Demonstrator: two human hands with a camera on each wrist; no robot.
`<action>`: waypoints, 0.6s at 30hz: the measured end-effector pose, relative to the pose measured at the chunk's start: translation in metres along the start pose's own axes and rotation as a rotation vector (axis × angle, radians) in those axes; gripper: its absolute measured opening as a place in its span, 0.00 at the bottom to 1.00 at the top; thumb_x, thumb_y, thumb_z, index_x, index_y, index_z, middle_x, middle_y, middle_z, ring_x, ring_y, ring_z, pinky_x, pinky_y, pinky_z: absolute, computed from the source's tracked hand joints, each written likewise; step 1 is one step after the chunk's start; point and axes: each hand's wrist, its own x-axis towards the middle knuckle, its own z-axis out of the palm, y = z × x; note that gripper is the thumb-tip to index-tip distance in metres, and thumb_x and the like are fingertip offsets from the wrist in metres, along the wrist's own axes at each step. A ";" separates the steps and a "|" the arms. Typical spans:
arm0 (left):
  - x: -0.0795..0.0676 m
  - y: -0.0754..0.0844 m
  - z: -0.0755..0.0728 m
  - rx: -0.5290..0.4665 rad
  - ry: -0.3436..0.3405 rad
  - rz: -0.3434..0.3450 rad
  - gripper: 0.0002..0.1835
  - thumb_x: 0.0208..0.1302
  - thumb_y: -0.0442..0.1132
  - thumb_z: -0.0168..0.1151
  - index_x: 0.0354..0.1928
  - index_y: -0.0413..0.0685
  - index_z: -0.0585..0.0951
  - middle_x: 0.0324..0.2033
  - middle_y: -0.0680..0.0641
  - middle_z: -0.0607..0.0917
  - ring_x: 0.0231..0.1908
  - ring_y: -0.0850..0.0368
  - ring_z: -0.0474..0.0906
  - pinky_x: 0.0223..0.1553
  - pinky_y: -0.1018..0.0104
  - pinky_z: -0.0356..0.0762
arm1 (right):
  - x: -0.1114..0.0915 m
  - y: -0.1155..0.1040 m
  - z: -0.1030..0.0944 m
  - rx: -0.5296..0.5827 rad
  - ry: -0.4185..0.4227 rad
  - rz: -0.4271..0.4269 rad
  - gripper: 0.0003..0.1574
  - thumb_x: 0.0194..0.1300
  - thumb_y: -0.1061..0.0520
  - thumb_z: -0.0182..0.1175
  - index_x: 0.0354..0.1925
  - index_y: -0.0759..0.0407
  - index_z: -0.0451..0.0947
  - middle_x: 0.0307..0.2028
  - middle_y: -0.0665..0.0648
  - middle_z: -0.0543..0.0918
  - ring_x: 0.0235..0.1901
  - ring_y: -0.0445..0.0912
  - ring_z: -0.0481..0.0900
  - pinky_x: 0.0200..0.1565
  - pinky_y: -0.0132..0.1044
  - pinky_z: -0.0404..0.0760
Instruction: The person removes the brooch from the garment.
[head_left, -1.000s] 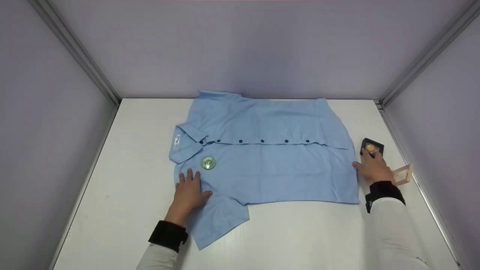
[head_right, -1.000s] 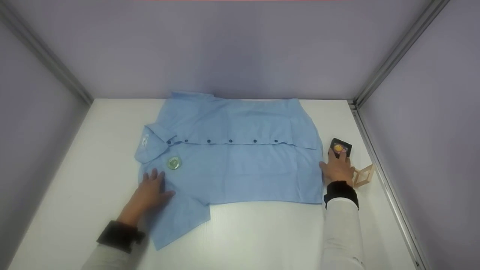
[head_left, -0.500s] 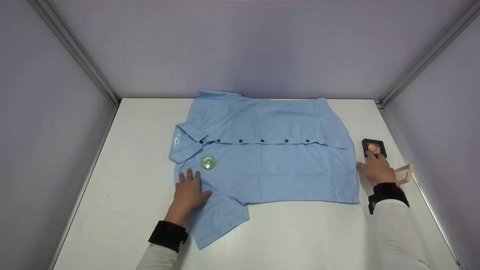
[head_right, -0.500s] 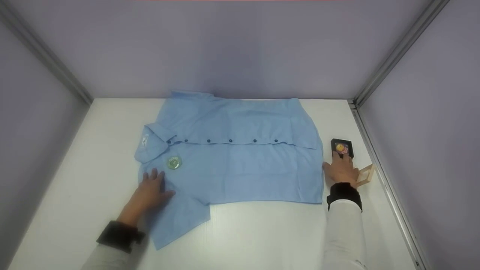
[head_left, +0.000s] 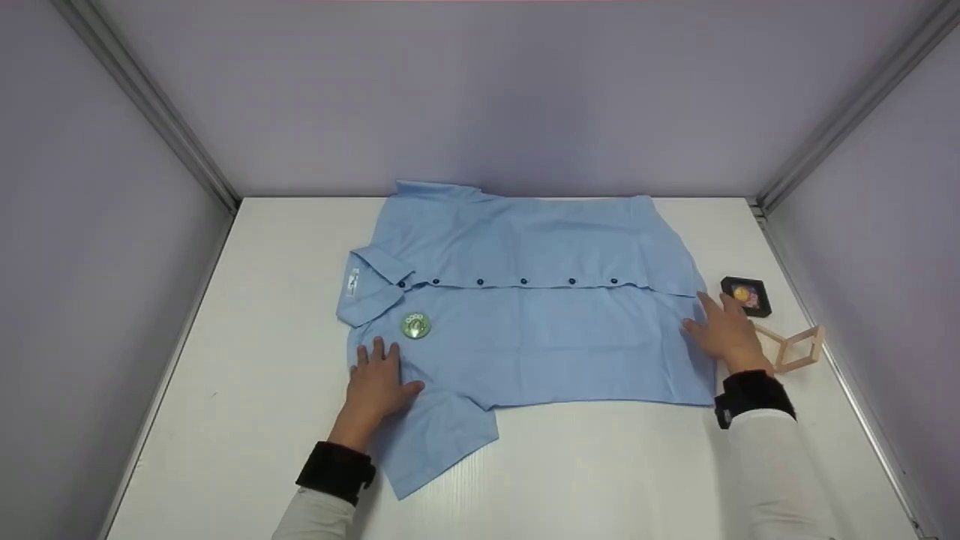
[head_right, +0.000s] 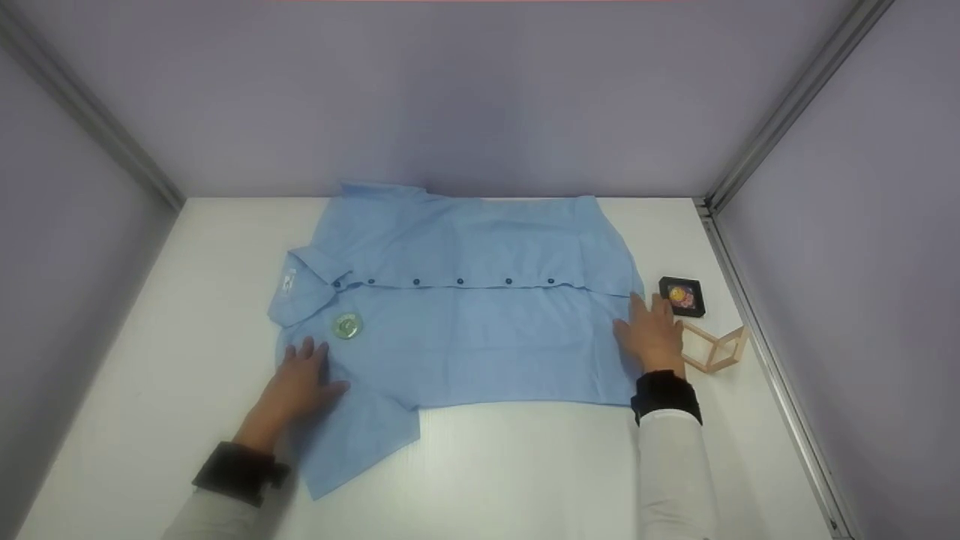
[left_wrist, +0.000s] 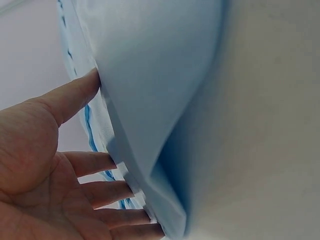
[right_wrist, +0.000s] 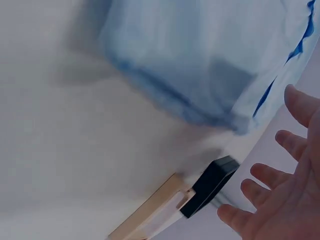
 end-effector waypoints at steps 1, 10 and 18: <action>0.000 0.000 0.000 0.005 0.002 0.001 0.46 0.57 0.52 0.72 0.68 0.28 0.65 0.69 0.25 0.58 0.68 0.23 0.48 0.62 0.32 0.55 | 0.000 -0.008 0.003 -0.004 -0.006 -0.021 0.44 0.73 0.45 0.51 0.72 0.72 0.50 0.67 0.85 0.46 0.66 0.78 0.46 0.61 0.71 0.52; 0.000 -0.004 -0.010 0.021 0.069 0.042 0.41 0.56 0.52 0.72 0.64 0.29 0.71 0.61 0.28 0.70 0.61 0.29 0.65 0.55 0.37 0.68 | -0.015 -0.063 0.036 0.053 -0.127 -0.134 0.39 0.73 0.48 0.53 0.72 0.68 0.57 0.70 0.79 0.50 0.69 0.73 0.47 0.66 0.66 0.50; 0.008 -0.005 -0.012 0.026 0.118 0.064 0.40 0.52 0.52 0.75 0.60 0.31 0.74 0.51 0.30 0.77 0.51 0.32 0.73 0.47 0.39 0.73 | -0.027 -0.113 0.054 0.027 -0.187 -0.184 0.38 0.72 0.48 0.57 0.73 0.59 0.59 0.72 0.74 0.51 0.71 0.69 0.48 0.67 0.63 0.52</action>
